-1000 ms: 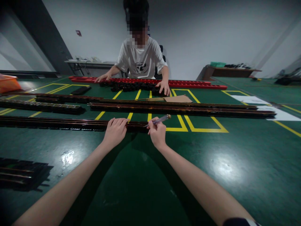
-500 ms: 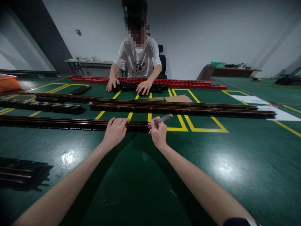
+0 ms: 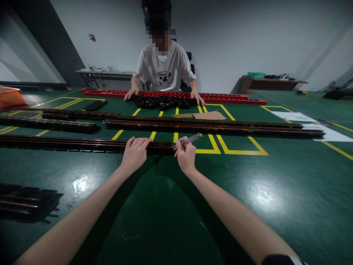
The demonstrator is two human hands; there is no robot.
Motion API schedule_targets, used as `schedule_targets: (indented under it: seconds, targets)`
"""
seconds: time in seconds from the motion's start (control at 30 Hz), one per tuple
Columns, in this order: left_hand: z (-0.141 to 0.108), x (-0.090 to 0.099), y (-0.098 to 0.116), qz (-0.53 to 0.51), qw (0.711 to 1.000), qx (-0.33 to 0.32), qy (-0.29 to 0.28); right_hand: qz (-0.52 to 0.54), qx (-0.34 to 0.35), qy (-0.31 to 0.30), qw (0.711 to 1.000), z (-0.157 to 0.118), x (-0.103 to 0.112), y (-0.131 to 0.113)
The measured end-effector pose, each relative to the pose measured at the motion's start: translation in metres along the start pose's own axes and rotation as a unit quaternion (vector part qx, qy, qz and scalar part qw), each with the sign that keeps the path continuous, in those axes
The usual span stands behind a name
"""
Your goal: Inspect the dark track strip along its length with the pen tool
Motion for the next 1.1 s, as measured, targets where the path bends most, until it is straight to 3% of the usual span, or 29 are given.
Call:
schedule_targets:
  seconds: [0.8,1.1]
  targets:
    - [-0.0001,-0.0021,-0.0017,-0.01,1.0,-0.005,0.009,-0.003,-0.013,-0.045,0.999,0.001,-0.0022,0.0027]
    - [0.0007,-0.0045,-0.006,-0.056,0.998,-0.009,-0.007,0.0,-0.021,-0.041,0.999,0.0017,-0.0032,0.0031]
Point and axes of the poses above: each hand's wrist, its own z-axis towards the middle knuckle, its own x-axis out of the back of the hand, y = z × x, the point moved 3 cm from there along z, towards the middle knuckle, and after that the axes turned 6 degrees about -x, right-handed, at the moved point
